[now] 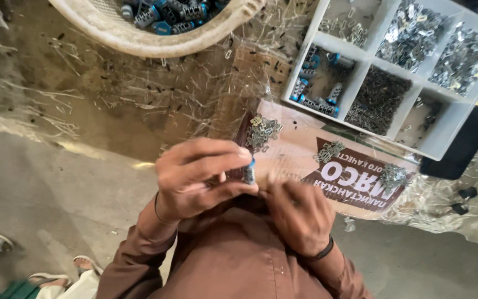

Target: The person picks small metal and plastic hardware parts from a compartment box and piles on the workbench and fits them together by hand, pressing components into each other to build finished assemblies, then sets completed pieces aside. The person repeats this assembly cycle throughout the episode.

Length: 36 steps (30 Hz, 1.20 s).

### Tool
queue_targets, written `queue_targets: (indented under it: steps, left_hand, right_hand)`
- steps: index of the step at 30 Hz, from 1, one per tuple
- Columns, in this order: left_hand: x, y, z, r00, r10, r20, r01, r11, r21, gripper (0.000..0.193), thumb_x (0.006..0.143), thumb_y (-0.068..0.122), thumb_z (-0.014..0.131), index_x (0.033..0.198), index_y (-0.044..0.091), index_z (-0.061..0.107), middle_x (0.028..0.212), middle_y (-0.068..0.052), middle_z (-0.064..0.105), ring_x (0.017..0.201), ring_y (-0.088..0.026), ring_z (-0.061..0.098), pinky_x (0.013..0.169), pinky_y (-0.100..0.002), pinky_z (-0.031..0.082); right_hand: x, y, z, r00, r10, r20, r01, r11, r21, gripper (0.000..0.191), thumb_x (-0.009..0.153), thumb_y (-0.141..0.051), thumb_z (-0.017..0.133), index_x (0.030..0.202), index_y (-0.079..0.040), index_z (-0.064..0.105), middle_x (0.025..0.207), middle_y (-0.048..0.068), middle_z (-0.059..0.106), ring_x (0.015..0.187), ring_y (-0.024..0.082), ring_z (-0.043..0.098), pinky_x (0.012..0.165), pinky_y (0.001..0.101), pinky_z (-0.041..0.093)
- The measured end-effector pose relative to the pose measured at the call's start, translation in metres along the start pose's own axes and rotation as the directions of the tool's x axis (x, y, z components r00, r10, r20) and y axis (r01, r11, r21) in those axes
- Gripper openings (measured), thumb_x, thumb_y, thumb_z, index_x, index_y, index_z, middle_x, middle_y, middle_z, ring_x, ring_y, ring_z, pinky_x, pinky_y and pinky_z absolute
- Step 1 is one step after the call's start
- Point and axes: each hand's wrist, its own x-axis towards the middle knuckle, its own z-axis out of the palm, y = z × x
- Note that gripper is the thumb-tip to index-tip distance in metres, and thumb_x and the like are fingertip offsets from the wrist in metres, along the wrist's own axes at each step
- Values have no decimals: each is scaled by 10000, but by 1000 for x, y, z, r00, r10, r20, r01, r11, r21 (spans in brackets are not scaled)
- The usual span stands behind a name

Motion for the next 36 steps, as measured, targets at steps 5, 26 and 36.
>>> queue_targets:
  steps: [5, 26, 36]
  left_hand:
    - [2, 0, 11, 997, -31, 72, 34, 999, -37, 361, 851, 230, 914, 1144, 94, 753, 1123, -52, 731, 740, -105, 661, 619, -234, 543]
    - [-5, 9, 12, 997, -69, 25, 69, 997, 25, 404, 790, 204, 938, 1116, 72, 739, 1077, -82, 723, 711, -108, 649, 638, -246, 548]
    - [9, 18, 48, 994, 6, 108, 6, 994, -108, 393, 728, 223, 935, 1060, 96, 768, 1029, -76, 747, 629, -83, 641, 557, -223, 552]
  right_hand:
    - [-16, 15, 12, 995, -67, -69, 73, 993, 91, 341, 743, -52, 830, 1068, -122, 753, 1009, 41, 651, 783, 197, 612, 660, 329, 511]
    - [-9, 17, 8, 993, -118, 12, 117, 993, 33, 394, 821, -181, 822, 1199, -118, 733, 1003, 51, 635, 834, 186, 621, 676, 346, 485]
    - [-46, 32, -21, 913, 407, 35, -179, 321, 930, 108, 896, 31, 736, 994, -7, 712, 956, 120, 670, 760, 207, 663, 659, 308, 552]
